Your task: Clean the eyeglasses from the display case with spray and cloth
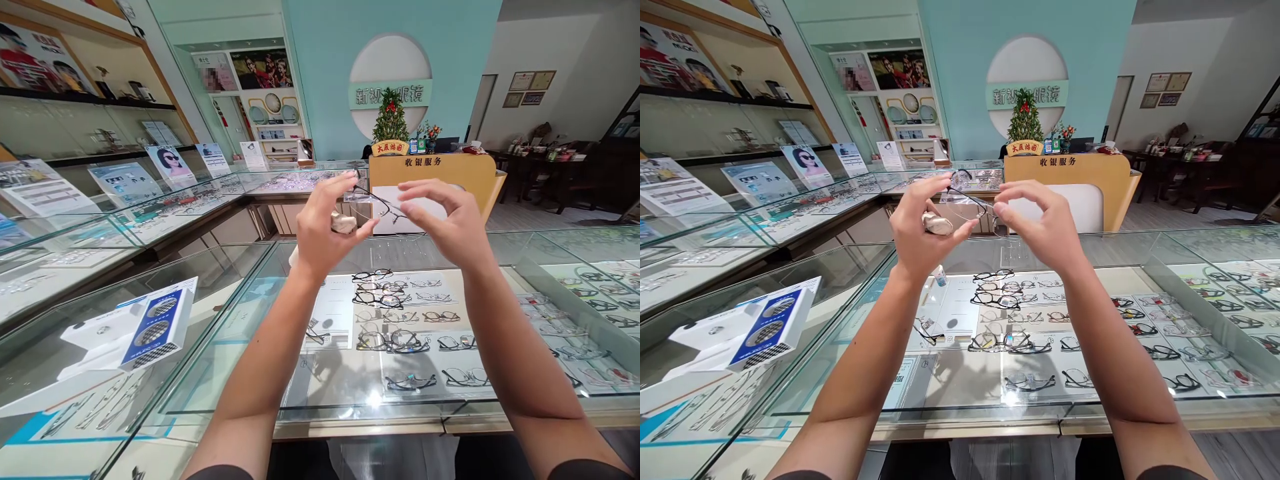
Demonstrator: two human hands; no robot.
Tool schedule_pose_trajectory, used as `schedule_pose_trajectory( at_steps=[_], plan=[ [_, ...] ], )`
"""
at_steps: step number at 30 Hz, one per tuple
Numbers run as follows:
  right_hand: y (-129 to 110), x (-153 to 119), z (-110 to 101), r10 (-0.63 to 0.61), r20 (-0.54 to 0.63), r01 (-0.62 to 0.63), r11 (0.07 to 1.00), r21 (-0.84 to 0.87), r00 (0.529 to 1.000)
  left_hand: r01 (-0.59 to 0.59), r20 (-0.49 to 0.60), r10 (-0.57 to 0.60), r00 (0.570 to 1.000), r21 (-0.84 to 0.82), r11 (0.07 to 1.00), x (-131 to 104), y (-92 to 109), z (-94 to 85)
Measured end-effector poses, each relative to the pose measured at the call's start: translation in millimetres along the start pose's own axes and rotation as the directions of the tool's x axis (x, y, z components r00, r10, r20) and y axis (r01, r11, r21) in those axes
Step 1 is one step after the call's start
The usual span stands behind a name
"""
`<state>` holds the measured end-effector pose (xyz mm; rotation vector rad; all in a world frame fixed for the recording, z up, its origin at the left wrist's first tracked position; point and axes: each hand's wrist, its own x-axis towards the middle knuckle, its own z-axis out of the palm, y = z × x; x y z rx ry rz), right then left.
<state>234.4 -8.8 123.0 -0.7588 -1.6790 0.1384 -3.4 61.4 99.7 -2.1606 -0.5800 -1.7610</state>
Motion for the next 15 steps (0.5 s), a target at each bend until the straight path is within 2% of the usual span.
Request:
schedule_pose_trajectory(
  at_steps=[4,10,12,15],
  plan=[
    [-6,-2,3,0.041,0.110,-0.038,0.999,-0.028,0.993,-0.047,0.052,0.047,0.998,-0.001,0.999,3,9,-1.8],
    [-6,-3,0,0.099,0.151,-0.099,0.995,-0.007,0.984,-0.083,0.026,0.084,0.996,-0.048,0.995,4,13,-3.2],
    [-5,-2,0,0.110,0.160,-0.113,0.994,0.010,0.981,-0.062,0.028,0.064,0.998,-0.077,0.995,3,14,-3.2],
    [-4,-1,0,0.125,0.180,-0.136,0.989,0.052,0.976,0.031,0.048,-0.025,0.999,-0.133,0.991,0,16,-1.3]
  ],
)
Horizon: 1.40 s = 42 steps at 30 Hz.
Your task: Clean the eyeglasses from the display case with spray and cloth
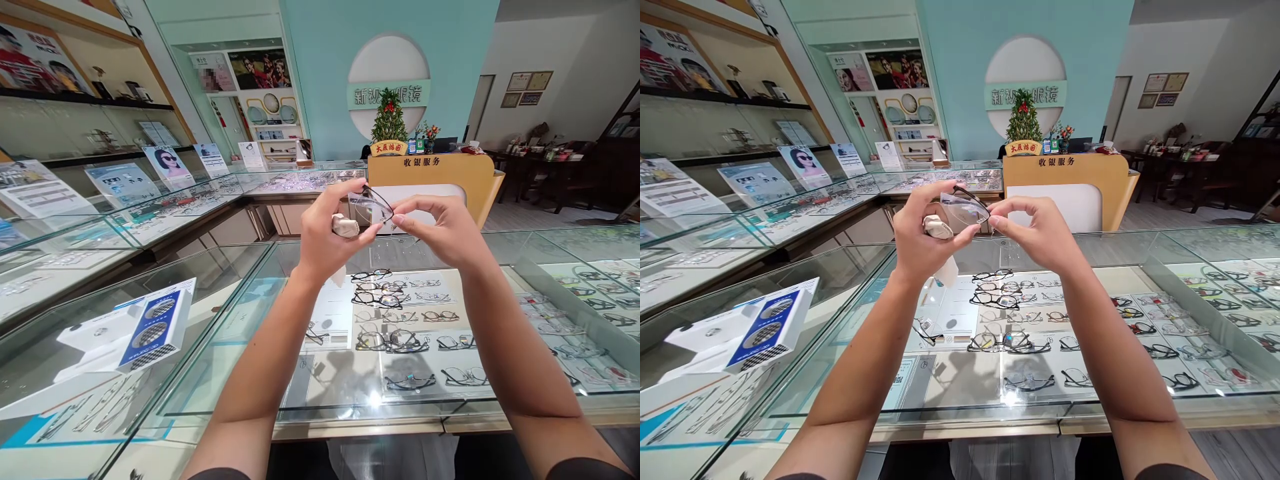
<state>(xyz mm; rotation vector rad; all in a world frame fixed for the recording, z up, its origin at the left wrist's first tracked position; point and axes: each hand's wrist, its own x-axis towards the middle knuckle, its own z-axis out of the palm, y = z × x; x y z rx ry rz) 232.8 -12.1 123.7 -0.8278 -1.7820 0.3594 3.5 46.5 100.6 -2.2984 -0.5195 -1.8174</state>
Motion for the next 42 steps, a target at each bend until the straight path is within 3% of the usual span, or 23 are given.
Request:
schedule_pose_trajectory(
  at_steps=[4,9,13,16,20,22,25,29,32,38,42],
  plan=[
    [5,2,1,0.019,0.028,-0.021,0.995,0.094,0.999,0.129,0.019,-0.128,0.992,-0.087,0.988,-2,2,3.7],
    [9,3,3,0.118,0.190,-0.173,0.934,0.311,0.975,0.216,0.067,-0.208,0.976,-0.157,0.964,-3,-1,5.4],
    [9,3,5,0.132,0.208,-0.198,0.921,0.336,0.969,0.267,0.106,-0.249,0.963,-0.214,0.940,-4,-6,7.3],
    [11,3,5,0.143,0.176,-0.195,0.924,0.328,0.974,0.239,0.058,-0.232,0.971,-0.203,0.949,-1,-1,6.3],
    [15,4,6,0.158,0.049,-0.165,0.934,0.317,0.986,0.210,-0.093,-0.221,0.971,-0.113,0.971,5,22,0.4],
    [16,5,9,0.157,-0.018,-0.145,0.944,0.296,0.987,0.238,-0.066,-0.243,0.968,-0.085,0.968,6,34,-2.1],
    [13,3,17,0.113,-0.107,-0.084,0.966,0.243,0.988,0.347,0.066,-0.342,0.937,-0.095,0.933,6,48,-2.4],
    [5,-3,32,-0.065,-0.222,0.072,0.997,0.022,0.973,0.552,0.182,-0.526,0.831,-0.154,0.819,5,51,1.1],
    [-1,-7,39,-0.176,-0.229,0.137,0.975,-0.174,0.958,0.632,0.218,-0.596,0.773,-0.183,0.753,6,46,3.4],
    [-7,-9,33,-0.167,-0.090,0.135,0.948,-0.288,0.982,0.624,0.213,-0.591,0.778,-0.163,0.764,8,36,1.9],
    [-13,-8,17,-0.157,-0.187,0.090,0.941,-0.326,0.970,0.578,0.322,-0.530,0.785,-0.070,0.813,10,34,-7.3]
  ],
)
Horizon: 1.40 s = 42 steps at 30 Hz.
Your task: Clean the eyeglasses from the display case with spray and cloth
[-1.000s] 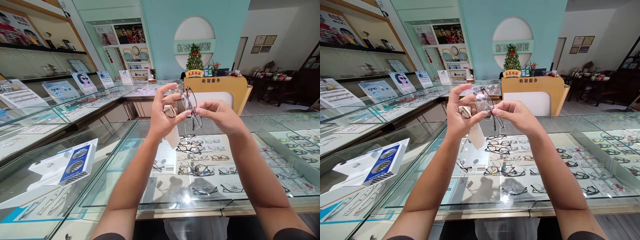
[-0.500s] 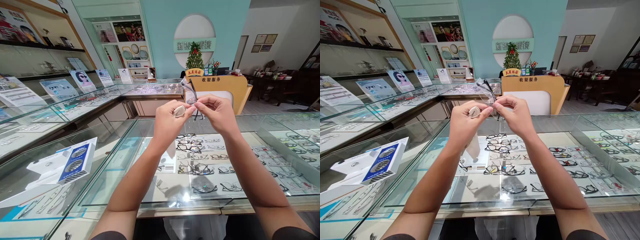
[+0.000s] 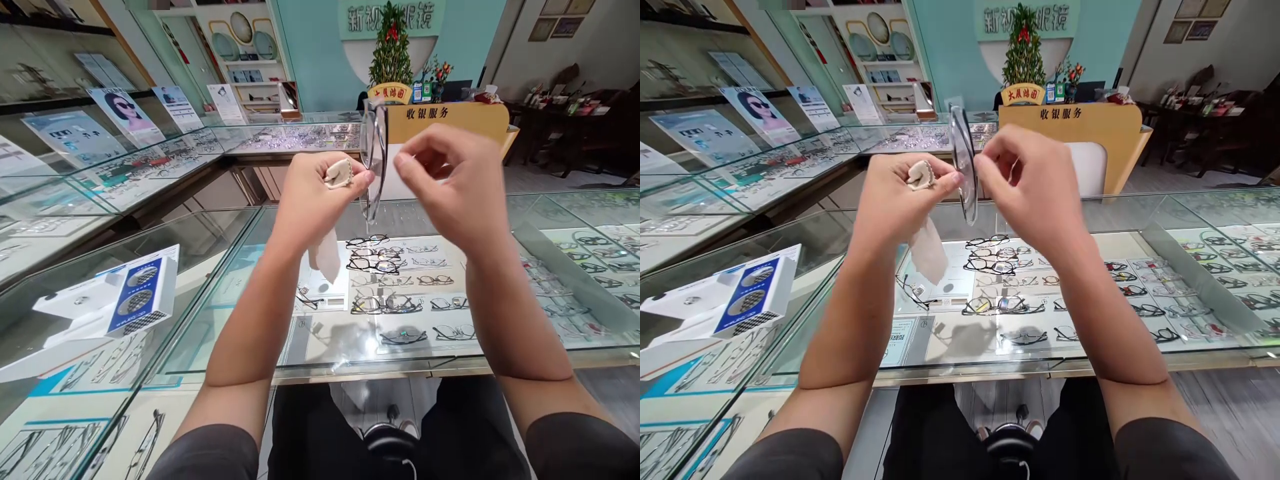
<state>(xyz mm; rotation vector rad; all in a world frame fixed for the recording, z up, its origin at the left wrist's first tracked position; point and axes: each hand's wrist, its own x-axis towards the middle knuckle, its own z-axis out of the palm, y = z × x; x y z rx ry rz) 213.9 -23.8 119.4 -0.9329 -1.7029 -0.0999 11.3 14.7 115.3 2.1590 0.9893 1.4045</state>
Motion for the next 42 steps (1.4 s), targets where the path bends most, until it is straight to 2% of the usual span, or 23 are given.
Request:
schedule_pose_trajectory(
  at_steps=[2,4,6,8,10,11,14,16,19,25,28,30,32,33,36,38,40,42],
  plan=[
    [0,3,-7,0.015,-0.086,-0.016,1.000,-0.009,0.996,-0.008,0.158,-0.011,0.987,0.115,0.993,0,0,-3.3],
    [0,5,-10,0.009,-0.133,-0.008,1.000,0.005,0.991,-0.036,0.353,-0.058,0.934,0.253,0.967,0,0,-2.0],
    [-2,5,-11,0.009,-0.142,-0.006,1.000,0.020,0.990,-0.100,0.546,-0.134,0.827,0.376,0.921,0,-4,5.5],
    [-4,5,-11,0.017,-0.125,-0.014,1.000,0.025,0.992,-0.177,0.688,-0.225,0.690,0.462,0.869,0,-11,18.7],
    [-7,4,-11,0.036,-0.095,-0.034,0.999,0.026,0.995,-0.233,0.752,-0.320,0.576,0.527,0.817,-2,-20,35.4],
    [-7,4,-11,0.044,-0.076,-0.043,0.999,0.025,0.996,-0.250,0.759,-0.365,0.539,0.558,0.791,-4,-24,44.1],
    [-8,4,-14,0.063,-0.036,-0.062,0.998,0.027,0.997,-0.289,0.756,-0.468,0.457,0.624,0.726,-11,-34,67.5],
    [-9,4,-16,0.061,-0.035,-0.060,0.998,0.034,0.998,-0.311,0.751,-0.512,0.418,0.647,0.696,-14,-38,78.6],
    [-10,5,-18,0.070,-0.046,-0.068,0.997,0.032,0.997,-0.314,0.728,-0.570,0.382,0.682,0.661,-16,-39,88.6],
    [-13,4,-18,0.080,-0.034,-0.080,0.997,0.007,0.996,-0.330,0.709,-0.613,0.349,0.705,0.627,-15,-40,97.3],
    [-12,3,-18,0.064,-0.033,-0.063,0.998,0.020,0.997,-0.341,0.697,-0.623,0.355,0.717,0.608,-15,-37,95.4],
    [-11,2,-19,0.055,-0.041,-0.054,0.998,0.019,0.998,-0.327,0.684,-0.624,0.378,0.729,0.601,-17,-33,91.3],
    [-11,2,-20,0.064,-0.029,-0.064,0.998,-0.005,0.998,-0.306,0.696,-0.600,0.395,0.715,0.628,-21,-26,87.8],
    [-11,2,-20,0.072,-0.023,-0.072,0.997,-0.019,0.997,-0.298,0.713,-0.582,0.390,0.696,0.653,-23,-23,87.4],
    [-12,2,-22,0.087,-0.002,-0.087,0.996,-0.032,0.996,-0.295,0.768,-0.549,0.331,0.637,0.712,-34,-14,92.8],
    [-13,2,-24,0.091,0.008,-0.091,0.995,-0.027,0.996,-0.314,0.772,-0.563,0.294,0.635,0.706,-39,-10,99.6],
    [-15,2,-26,0.100,0.026,-0.099,0.994,-0.034,0.995,-0.340,0.769,-0.574,0.283,0.640,0.689,-43,-8,105.0],
    [-17,2,-28,0.098,0.028,-0.097,0.995,-0.030,0.995,-0.354,0.774,-0.562,0.293,0.634,0.688,-46,-7,107.4]
  ],
)
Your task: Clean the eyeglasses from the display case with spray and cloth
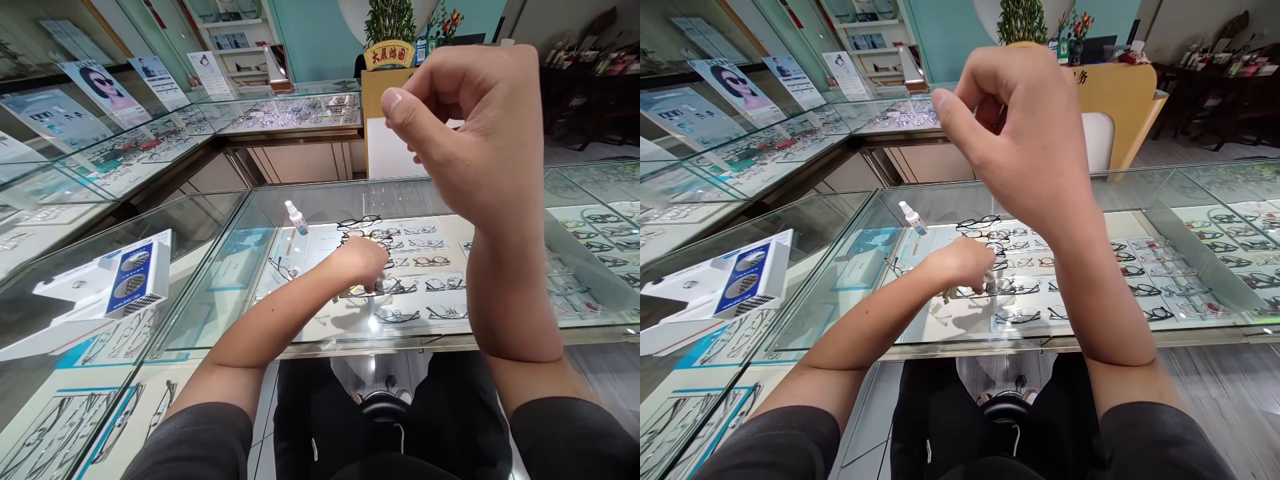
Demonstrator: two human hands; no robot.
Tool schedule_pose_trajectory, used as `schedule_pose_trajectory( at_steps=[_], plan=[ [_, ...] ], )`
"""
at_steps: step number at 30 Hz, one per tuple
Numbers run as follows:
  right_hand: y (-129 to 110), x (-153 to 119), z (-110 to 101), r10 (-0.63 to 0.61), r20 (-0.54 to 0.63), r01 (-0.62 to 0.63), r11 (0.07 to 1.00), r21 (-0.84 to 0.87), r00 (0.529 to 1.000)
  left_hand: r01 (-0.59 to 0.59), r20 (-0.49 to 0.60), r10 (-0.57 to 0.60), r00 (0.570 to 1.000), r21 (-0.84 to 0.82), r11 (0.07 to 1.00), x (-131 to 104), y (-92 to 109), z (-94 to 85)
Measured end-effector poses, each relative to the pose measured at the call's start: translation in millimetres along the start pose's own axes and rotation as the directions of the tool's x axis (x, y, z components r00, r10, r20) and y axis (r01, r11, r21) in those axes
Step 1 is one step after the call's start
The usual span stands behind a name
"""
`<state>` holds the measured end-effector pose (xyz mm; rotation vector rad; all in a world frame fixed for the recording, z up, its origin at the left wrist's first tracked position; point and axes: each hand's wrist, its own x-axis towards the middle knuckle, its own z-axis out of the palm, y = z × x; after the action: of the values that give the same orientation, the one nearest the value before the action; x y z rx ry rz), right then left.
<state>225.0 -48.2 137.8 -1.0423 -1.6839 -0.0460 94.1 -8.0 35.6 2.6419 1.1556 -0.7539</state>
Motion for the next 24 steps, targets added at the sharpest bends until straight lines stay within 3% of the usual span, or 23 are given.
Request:
schedule_pose_trajectory(
  at_steps=[7,11,13,16,20,24],
  plan=[
    [-8,-4,-4,-0.063,0.003,0.063,0.996,0.055,0.998,-0.040,-0.068,0.036,0.997,-0.049,0.998,-13,0,7.4],
    [-11,-9,-19,-0.034,0.047,0.032,0.999,0.038,0.998,-0.085,-0.271,0.020,0.962,-0.228,0.970,-49,-28,6.2],
    [-13,-19,-30,-0.005,0.114,0.001,0.999,0.036,0.993,-0.145,-0.379,-0.039,0.925,-0.444,0.884,-75,-45,4.6],
    [-16,-48,-37,0.089,0.299,-0.099,0.995,0.018,0.950,-0.242,-0.472,-0.198,0.859,-0.715,0.655,-110,-60,5.6],
    [-21,-101,-17,0.236,0.485,-0.332,0.936,0.121,0.842,-0.381,-0.531,-0.284,0.798,-0.811,0.444,-126,-47,14.6],
    [-24,-136,7,0.329,0.363,-0.442,0.848,0.293,0.872,-0.430,-0.547,-0.241,0.801,-0.808,0.403,-125,-16,22.6]
  ],
)
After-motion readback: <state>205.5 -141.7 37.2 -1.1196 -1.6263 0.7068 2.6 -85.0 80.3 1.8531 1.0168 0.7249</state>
